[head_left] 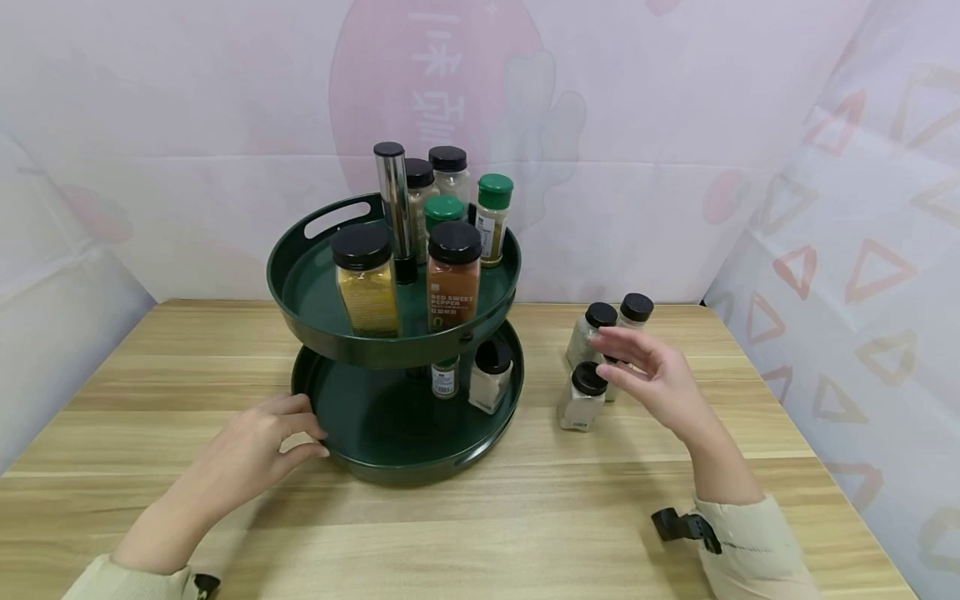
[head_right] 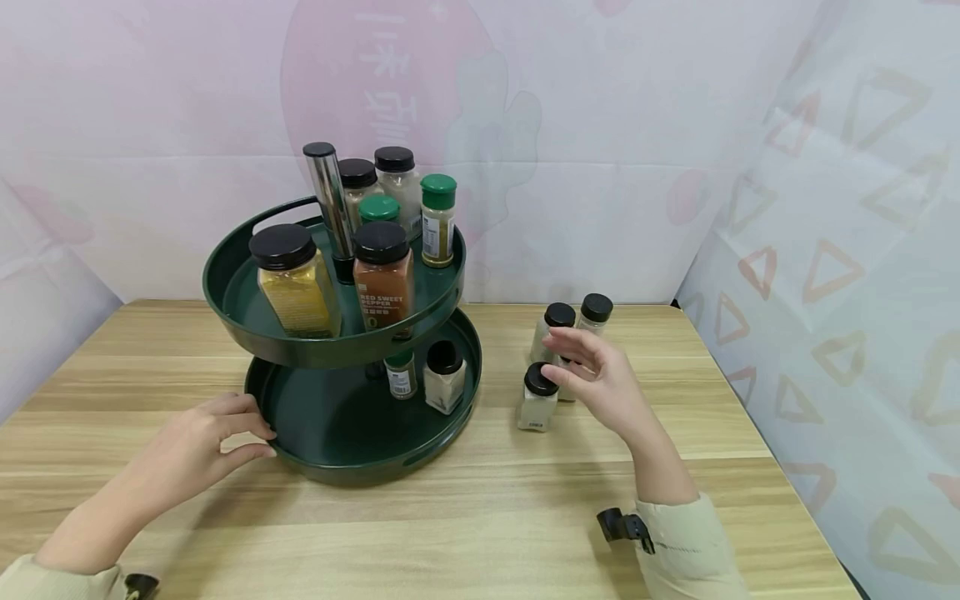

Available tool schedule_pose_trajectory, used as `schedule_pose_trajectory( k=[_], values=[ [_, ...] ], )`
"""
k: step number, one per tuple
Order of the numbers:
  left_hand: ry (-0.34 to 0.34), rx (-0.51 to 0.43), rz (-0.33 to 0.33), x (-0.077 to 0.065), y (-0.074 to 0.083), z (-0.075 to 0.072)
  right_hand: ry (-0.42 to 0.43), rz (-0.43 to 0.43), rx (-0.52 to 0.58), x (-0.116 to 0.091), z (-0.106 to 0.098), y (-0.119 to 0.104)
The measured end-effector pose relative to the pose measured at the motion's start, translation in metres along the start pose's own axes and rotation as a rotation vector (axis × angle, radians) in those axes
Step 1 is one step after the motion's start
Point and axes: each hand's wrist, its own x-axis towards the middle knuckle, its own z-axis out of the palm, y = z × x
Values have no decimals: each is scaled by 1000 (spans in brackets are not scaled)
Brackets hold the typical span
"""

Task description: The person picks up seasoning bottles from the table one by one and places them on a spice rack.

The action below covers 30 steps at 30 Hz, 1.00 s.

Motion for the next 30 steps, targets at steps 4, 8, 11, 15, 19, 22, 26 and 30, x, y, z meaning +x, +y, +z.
schedule_pose_trajectory(
  k=[4,8,11,15,19,22,26,30],
  values=[
    [-9,8,8,-1,-2,-1,-32,36,3,-6,1,8],
    [-10,42,37,-2,-6,-3,-77,89,-44,-10,4,17],
    [-8,48,58,-3,-8,-4,-121,120,-51,-10,8,23],
    [0,51,71,-3,-8,-4,-167,162,4,-9,10,29],
    [10,51,69,-3,-7,-4,-187,188,20,-8,10,32],
    [11,52,64,-2,-8,-4,-192,193,7,-7,10,34],
    [6,56,59,-2,-7,-4,-210,197,0,-8,10,35],
    [1,55,51,-3,-7,-4,-222,215,-15,-8,10,34]
  ],
)
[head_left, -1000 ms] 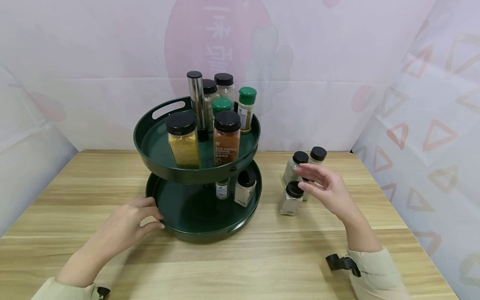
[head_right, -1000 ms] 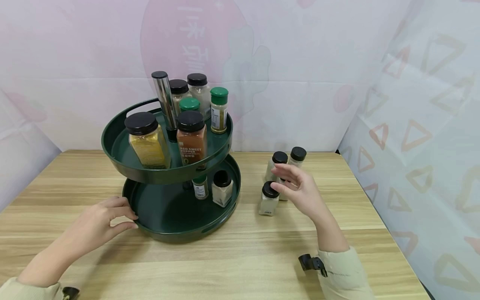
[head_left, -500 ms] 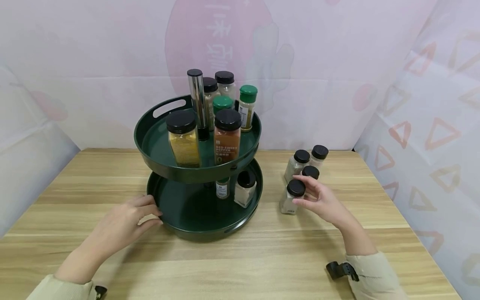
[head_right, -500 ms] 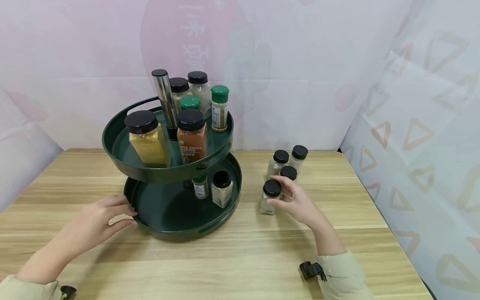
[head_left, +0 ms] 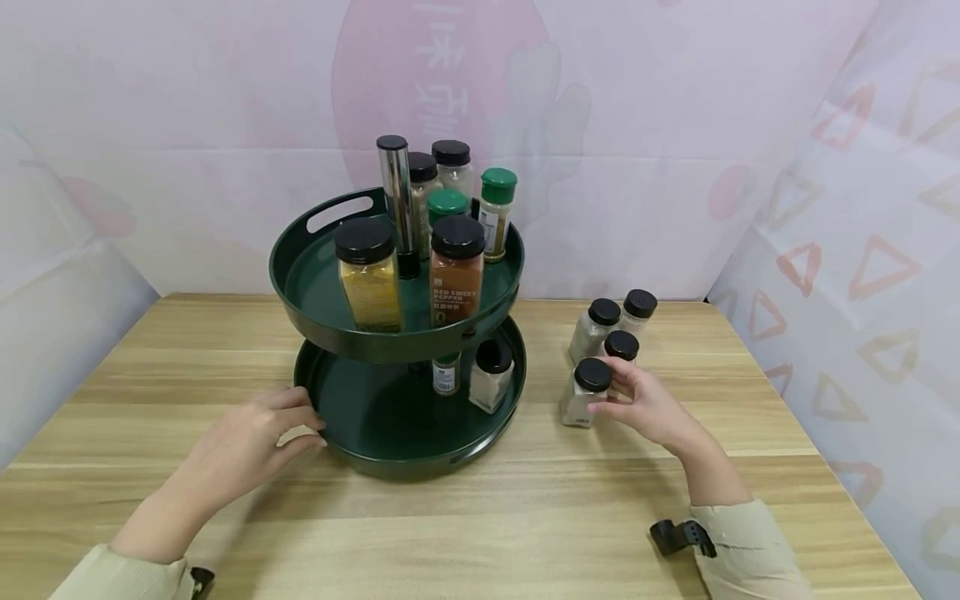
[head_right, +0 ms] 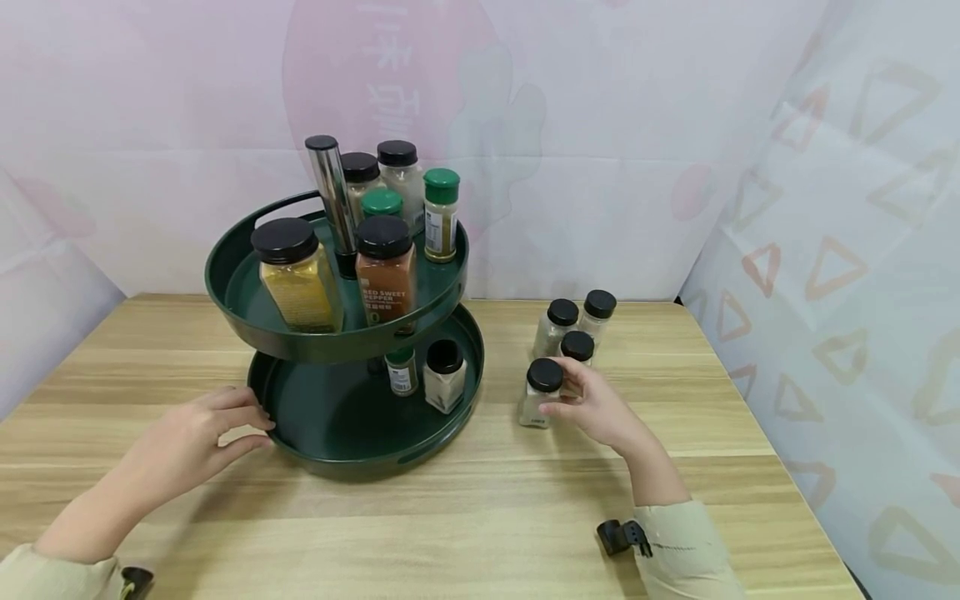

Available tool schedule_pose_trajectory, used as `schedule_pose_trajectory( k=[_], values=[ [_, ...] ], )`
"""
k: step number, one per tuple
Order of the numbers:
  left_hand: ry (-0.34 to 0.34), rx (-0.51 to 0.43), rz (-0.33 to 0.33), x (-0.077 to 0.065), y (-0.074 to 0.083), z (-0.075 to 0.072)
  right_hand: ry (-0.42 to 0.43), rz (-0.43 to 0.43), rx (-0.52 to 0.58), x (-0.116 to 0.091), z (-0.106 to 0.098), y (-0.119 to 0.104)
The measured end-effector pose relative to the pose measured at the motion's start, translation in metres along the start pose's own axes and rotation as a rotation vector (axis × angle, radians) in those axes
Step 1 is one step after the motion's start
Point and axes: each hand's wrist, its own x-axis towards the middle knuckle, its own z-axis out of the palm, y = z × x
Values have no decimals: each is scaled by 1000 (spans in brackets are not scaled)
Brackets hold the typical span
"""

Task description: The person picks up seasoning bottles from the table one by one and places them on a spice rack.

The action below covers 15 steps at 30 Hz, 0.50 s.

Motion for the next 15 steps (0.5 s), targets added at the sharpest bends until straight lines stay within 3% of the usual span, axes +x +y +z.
schedule_pose_trajectory(
  k=[5,15],
  values=[
    [1,-3,-5,0,1,0,14,29,-31,1,0,-2],
    [9,10,-16,0,3,-1,40,51,21,-1,2,-3]
  ],
)
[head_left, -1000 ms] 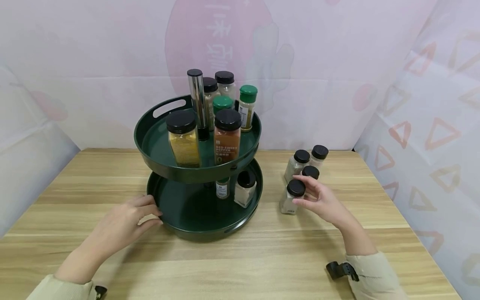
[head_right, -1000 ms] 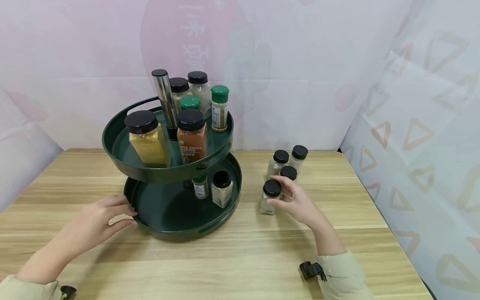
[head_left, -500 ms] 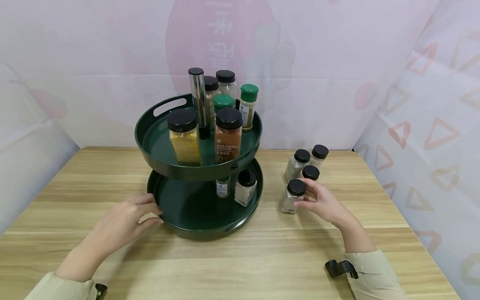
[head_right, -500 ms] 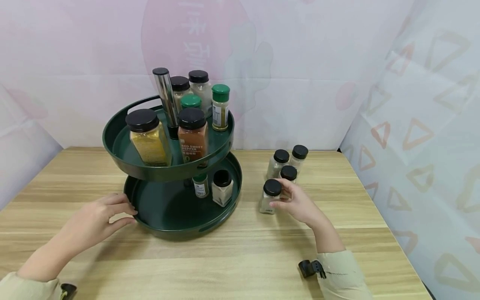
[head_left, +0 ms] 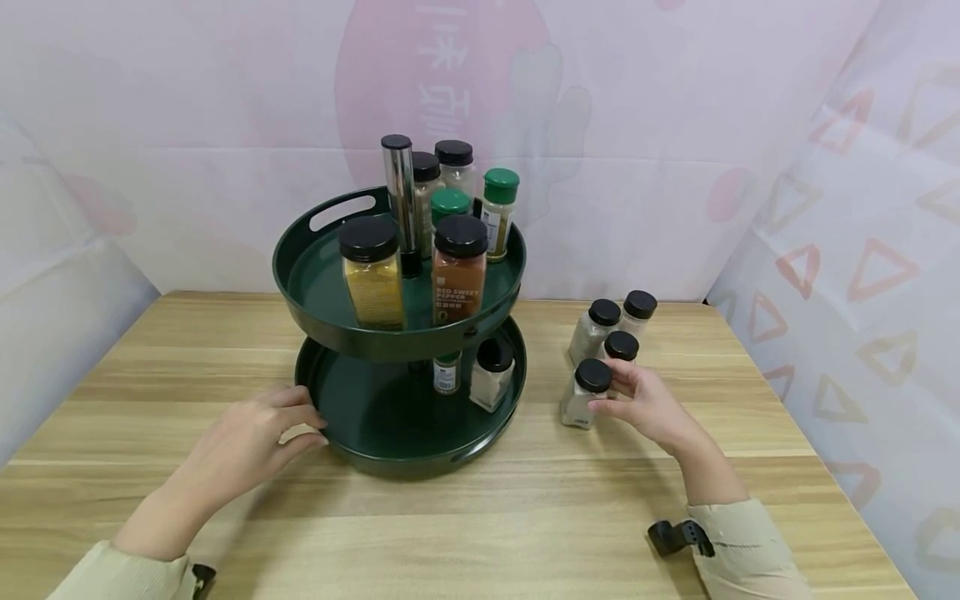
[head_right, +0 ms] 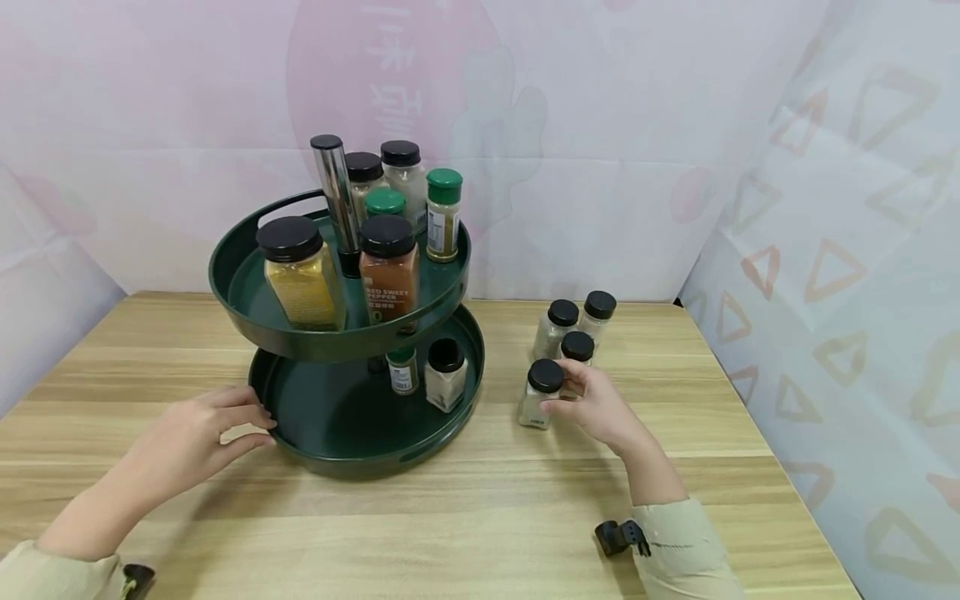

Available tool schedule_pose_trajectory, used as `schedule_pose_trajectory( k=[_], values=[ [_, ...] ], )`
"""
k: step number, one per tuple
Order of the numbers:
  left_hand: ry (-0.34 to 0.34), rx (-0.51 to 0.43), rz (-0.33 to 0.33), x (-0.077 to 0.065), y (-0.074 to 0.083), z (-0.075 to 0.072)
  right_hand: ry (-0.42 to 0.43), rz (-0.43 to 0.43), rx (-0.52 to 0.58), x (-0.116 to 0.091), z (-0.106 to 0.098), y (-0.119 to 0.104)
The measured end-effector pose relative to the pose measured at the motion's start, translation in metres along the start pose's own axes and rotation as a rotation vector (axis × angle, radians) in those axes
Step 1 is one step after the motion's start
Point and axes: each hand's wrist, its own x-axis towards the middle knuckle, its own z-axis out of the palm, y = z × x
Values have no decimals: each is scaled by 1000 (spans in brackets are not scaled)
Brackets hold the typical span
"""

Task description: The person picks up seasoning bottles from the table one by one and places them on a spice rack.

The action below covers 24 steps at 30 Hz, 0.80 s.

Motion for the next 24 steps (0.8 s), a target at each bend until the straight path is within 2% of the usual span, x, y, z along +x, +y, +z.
schedule_pose_trajectory(
  k=[9,18,24],
  values=[
    [7,0,-1,1,3,0,31,3,19,0,1,2],
    [22,-8,6,0,3,0,108,-3,-19,-2,4,0],
    [21,-9,5,1,2,0,123,-21,-42,-1,5,-2]
  ],
)
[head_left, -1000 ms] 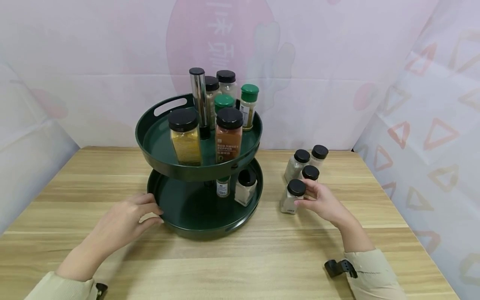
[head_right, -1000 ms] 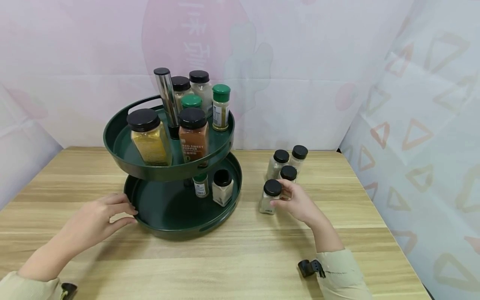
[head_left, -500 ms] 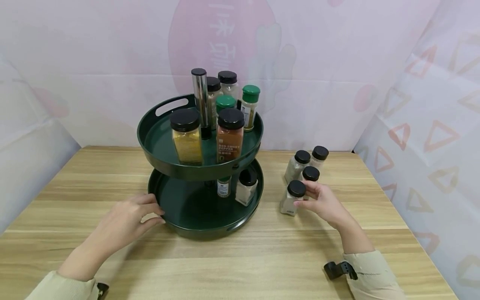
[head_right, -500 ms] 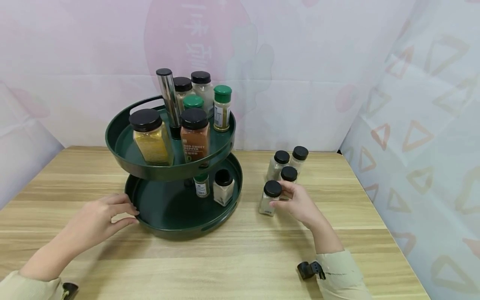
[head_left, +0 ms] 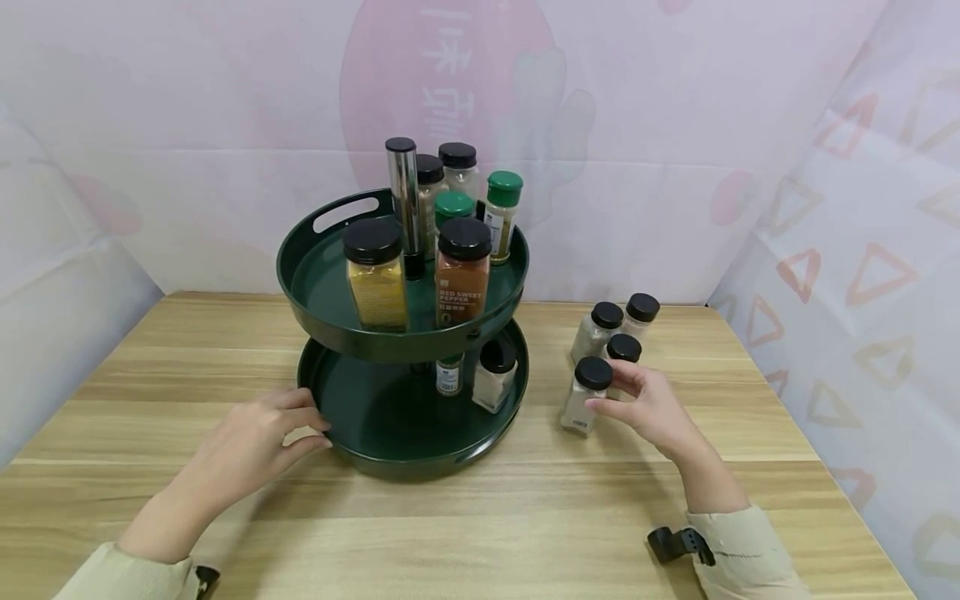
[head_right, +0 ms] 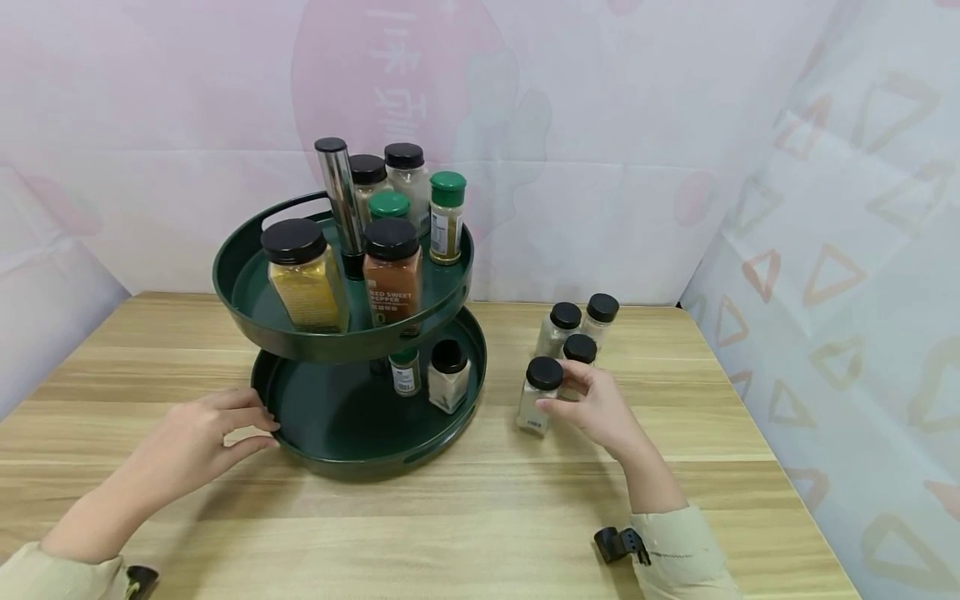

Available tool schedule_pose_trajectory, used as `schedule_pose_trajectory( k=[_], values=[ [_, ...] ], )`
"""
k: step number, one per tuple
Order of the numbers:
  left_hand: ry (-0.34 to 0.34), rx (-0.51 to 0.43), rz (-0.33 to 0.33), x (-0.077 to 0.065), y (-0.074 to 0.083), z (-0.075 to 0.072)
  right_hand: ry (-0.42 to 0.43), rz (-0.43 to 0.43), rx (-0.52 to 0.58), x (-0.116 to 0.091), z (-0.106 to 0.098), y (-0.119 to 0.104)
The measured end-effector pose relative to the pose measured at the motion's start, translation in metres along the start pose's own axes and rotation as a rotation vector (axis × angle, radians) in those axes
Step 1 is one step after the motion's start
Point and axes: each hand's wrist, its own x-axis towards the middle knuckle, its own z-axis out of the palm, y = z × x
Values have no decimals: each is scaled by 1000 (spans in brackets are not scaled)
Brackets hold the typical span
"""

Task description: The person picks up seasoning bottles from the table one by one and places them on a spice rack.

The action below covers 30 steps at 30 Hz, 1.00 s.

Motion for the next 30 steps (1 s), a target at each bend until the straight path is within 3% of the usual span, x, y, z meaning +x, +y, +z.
schedule_pose_trajectory(
  k=[16,30],
  values=[
    [-3,-1,-15,0,2,-1,-24,-55,20,-7,1,-27],
    [18,11,-7,-1,4,0,-68,-126,82,-5,15,-47]
  ],
)
